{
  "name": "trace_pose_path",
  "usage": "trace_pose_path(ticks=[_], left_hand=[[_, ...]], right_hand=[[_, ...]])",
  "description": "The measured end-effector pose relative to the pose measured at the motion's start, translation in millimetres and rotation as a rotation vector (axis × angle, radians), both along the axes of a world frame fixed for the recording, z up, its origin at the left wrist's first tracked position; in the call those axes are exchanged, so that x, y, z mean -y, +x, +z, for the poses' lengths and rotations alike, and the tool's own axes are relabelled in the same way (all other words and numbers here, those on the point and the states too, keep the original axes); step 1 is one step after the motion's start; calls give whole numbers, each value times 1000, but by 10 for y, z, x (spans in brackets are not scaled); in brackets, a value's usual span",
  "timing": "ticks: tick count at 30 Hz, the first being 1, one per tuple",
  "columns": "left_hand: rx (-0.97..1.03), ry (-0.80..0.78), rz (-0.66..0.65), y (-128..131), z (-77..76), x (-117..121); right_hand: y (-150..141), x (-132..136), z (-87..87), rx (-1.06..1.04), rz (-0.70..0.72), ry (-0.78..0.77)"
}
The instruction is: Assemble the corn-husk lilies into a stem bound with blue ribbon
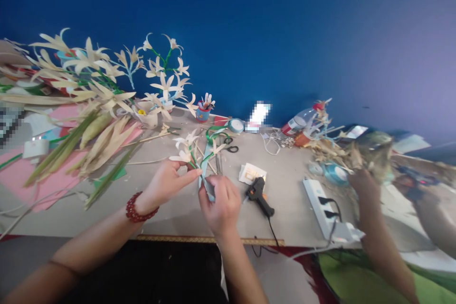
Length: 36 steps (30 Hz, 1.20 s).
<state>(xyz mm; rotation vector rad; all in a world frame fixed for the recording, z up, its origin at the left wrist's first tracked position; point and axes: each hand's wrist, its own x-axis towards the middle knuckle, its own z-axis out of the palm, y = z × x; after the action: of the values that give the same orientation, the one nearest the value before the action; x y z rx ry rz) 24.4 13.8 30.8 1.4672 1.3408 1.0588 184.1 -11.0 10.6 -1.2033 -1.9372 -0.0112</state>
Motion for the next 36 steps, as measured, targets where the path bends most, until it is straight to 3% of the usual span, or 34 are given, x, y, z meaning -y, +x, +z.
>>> trace_pose_path(ticks=[15,20,27,36], left_hand=[[25,-47,-6,-1,13,-13],[26,-46,-19,-3,24,-20],[43,-6,-40,-9,48,-14],[33,16,-25,-36,56,-10]], right_hand=[[6,-42,-59,-75,10,-54],[30,-40,-37,-184,50,-255],[77,-67,13,-559,338,-684],[158,-47,121,-370,244,-569]])
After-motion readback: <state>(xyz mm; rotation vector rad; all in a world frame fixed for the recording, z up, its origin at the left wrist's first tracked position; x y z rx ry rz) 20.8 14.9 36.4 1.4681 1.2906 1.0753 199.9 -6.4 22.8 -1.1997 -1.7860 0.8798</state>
